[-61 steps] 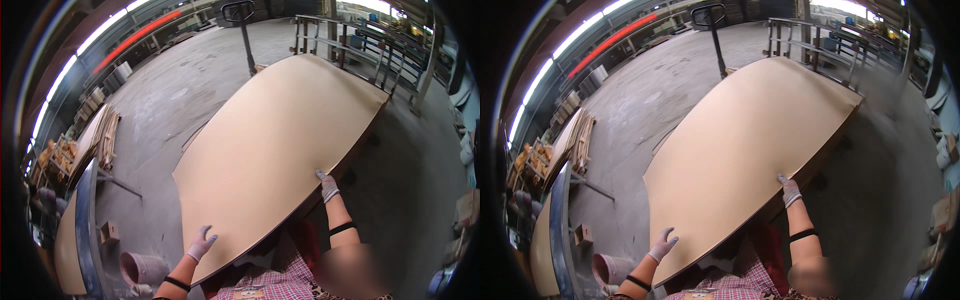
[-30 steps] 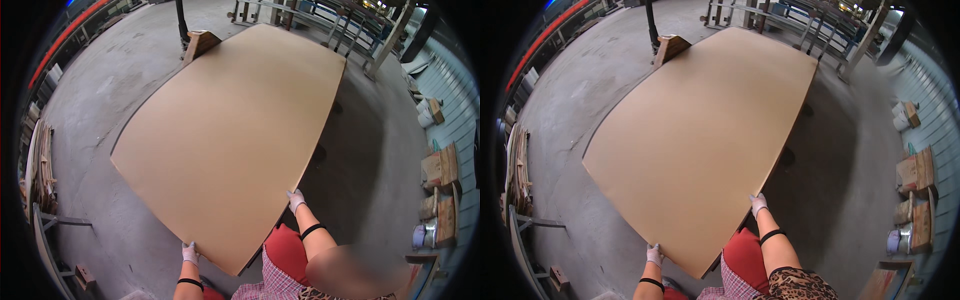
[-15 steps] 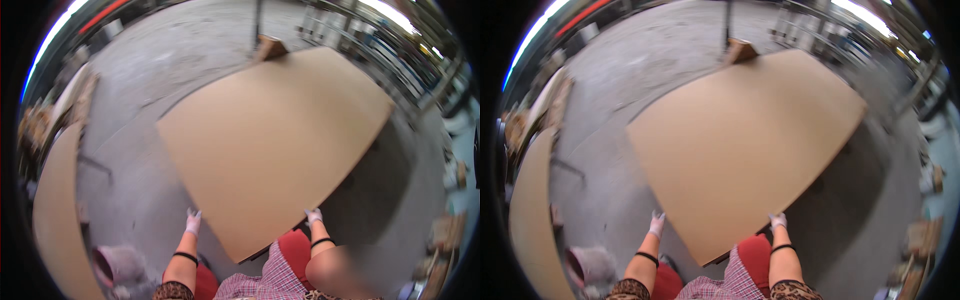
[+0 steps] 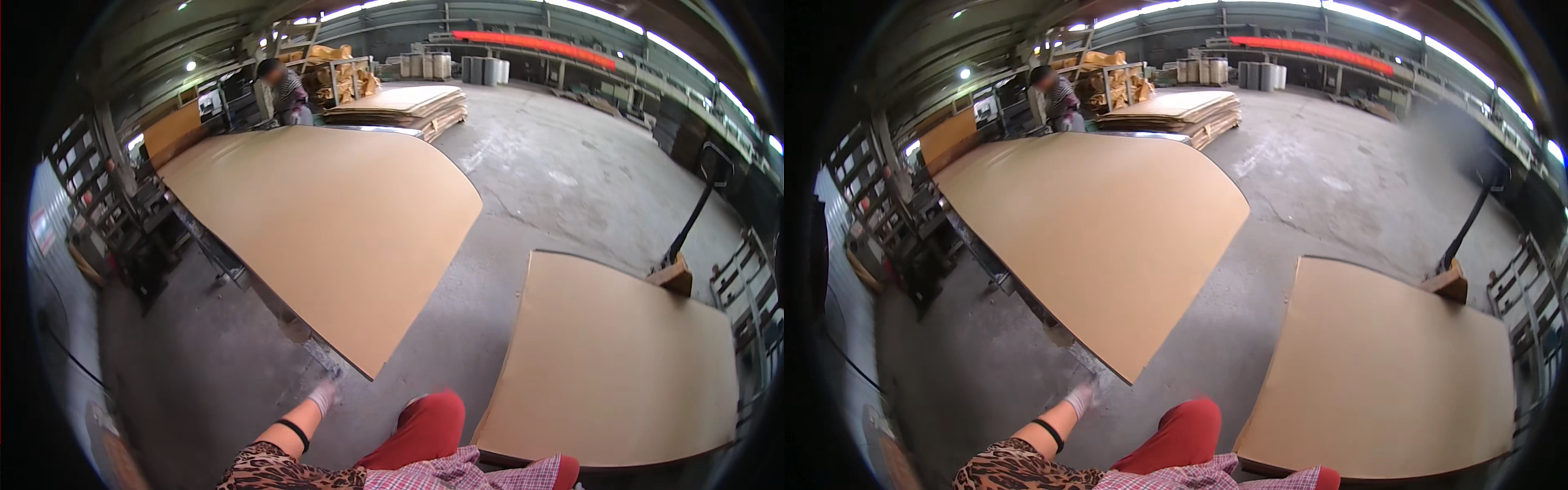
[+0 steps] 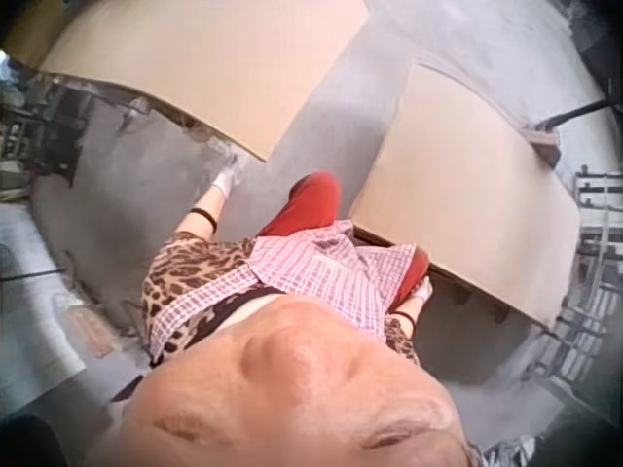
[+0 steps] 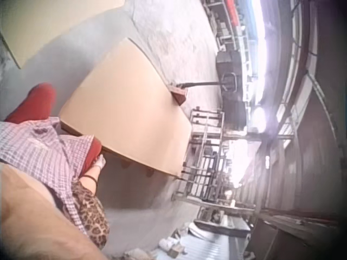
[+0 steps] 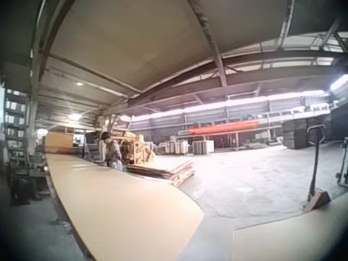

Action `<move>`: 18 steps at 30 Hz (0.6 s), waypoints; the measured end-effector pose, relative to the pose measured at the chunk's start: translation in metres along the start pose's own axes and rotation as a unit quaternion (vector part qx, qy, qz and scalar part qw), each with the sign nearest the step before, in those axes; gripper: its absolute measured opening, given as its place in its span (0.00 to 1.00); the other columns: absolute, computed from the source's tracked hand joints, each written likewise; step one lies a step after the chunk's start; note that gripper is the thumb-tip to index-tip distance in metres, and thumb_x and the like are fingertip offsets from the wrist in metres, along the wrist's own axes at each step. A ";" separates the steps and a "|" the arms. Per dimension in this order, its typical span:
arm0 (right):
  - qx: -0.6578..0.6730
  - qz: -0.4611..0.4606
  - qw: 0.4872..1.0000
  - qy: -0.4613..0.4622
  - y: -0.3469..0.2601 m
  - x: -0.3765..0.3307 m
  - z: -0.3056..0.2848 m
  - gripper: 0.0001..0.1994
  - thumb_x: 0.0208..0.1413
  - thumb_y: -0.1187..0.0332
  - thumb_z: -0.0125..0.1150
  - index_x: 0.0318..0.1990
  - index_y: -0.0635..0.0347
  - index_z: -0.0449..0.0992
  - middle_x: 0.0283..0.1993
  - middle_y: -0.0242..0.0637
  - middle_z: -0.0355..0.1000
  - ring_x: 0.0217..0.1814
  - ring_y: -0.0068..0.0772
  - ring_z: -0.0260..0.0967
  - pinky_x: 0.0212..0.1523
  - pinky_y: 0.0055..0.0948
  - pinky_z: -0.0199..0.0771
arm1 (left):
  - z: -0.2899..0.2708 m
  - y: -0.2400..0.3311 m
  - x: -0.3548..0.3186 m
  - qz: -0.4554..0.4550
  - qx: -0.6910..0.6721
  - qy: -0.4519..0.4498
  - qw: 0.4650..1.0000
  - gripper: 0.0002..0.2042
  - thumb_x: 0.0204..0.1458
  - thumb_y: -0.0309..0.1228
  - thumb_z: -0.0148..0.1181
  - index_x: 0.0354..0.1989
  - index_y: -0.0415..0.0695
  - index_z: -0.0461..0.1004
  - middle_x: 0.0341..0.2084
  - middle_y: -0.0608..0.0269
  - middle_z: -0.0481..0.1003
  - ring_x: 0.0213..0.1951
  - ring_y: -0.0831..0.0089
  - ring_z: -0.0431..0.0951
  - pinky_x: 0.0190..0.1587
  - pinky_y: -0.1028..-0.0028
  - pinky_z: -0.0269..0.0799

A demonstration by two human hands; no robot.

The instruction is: The recorder is picking up large, flexible board materials and stacking them on a pallet using a lift.

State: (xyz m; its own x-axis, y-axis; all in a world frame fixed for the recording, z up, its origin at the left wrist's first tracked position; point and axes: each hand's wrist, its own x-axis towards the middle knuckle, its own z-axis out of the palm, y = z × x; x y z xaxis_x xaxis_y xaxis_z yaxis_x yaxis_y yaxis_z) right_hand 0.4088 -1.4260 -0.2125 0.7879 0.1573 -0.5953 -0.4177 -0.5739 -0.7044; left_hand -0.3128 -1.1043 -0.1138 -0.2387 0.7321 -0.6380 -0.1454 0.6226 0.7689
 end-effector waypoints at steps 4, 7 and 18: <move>0.105 -0.076 0.991 -0.018 -0.055 -0.036 0.012 0.14 0.52 0.61 0.50 0.43 0.60 0.66 0.31 0.36 0.66 0.25 0.34 0.62 0.20 0.34 0.63 | 0.042 0.120 0.003 0.250 -0.235 -0.082 0.936 0.27 0.48 0.47 0.54 0.49 0.37 0.62 0.44 0.54 0.68 0.45 0.67 0.69 0.42 0.73 0.67; 0.275 -0.121 0.954 -0.016 -0.115 -0.063 0.035 0.12 0.52 0.65 0.50 0.44 0.56 0.66 0.33 0.37 0.67 0.30 0.38 0.64 0.27 0.38 0.66 | 0.161 0.173 -0.015 0.313 -0.165 -0.200 0.914 0.19 0.47 0.40 0.53 0.41 0.36 0.69 0.37 0.57 0.72 0.35 0.70 0.73 0.40 0.72 0.69; 0.510 -0.280 0.707 -0.402 -0.358 -0.367 0.188 0.22 0.55 0.56 0.43 0.48 0.67 0.64 0.49 0.42 0.65 0.49 0.37 0.64 0.50 0.34 0.64 | 0.303 0.193 -0.245 0.046 -0.371 -0.438 0.818 0.13 0.52 0.33 0.50 0.44 0.41 0.66 0.37 0.61 0.72 0.35 0.70 0.73 0.38 0.70 0.71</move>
State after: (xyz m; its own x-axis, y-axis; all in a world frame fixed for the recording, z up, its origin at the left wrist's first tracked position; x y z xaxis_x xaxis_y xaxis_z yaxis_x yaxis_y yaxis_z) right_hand 0.1835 -1.1272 0.1854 0.6174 0.7725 0.1488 -0.5747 0.5720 -0.5852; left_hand 0.0087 -1.0800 0.1783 0.4507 0.8856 -0.1126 -0.7849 0.4532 0.4225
